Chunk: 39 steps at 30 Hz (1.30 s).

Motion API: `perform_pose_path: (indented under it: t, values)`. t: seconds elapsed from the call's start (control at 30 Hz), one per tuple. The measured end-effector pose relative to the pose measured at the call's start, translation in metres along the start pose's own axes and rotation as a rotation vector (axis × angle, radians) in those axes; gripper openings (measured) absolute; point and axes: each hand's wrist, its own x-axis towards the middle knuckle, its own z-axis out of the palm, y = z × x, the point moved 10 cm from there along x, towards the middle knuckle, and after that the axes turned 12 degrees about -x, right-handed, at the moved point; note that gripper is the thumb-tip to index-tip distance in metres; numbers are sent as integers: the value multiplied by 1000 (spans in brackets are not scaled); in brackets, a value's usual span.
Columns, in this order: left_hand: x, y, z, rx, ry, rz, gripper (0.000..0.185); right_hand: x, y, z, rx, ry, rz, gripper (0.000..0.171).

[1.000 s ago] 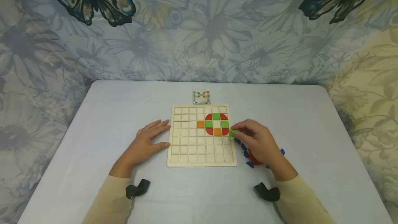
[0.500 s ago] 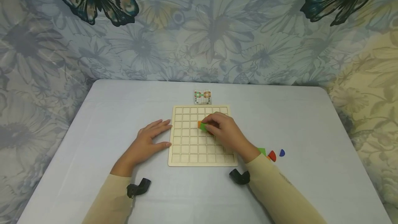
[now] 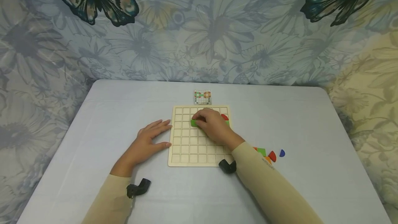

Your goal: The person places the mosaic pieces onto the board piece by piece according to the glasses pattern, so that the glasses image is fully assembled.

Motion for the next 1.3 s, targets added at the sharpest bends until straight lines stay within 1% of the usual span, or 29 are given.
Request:
perform_pose_path:
  t: [0.2, 0.33, 0.53, 0.63, 0.8, 0.9, 1.03, 1.17, 1.3]
  values:
    - [0, -1, 1, 5, -1, 5, 70, 4, 1, 4, -48, -32, 6, 12]
    - [1, 0, 1, 6, 1, 15, 69, 5, 2, 5, -55, -36, 4, 14]
    - [1, 1, 1, -2, 1, 15, 69, 5, 1, 3, -38, -27, 3, 14]
    - [1, 1, 0, -2, 0, 12, 69, 4, -1, 1, 1, -21, -11, 16]
    - [0, 2, 1, -4, 0, 8, 69, -1, -2, -5, 139, -28, -19, 28]
    - [1, 1, 2, -5, -2, 8, 69, -5, 0, -12, 232, -25, -15, 39]
    - [1, 1, 2, -6, -2, 9, 69, -11, 4, -24, 353, -29, -35, 56]
    - [1, 2, 2, -2, 2, 13, 70, -21, 7, -37, 511, -43, -58, 71]
    - [0, 2, 2, -1, 8, 13, 71, -36, 7, -52, 647, -48, -96, 86]
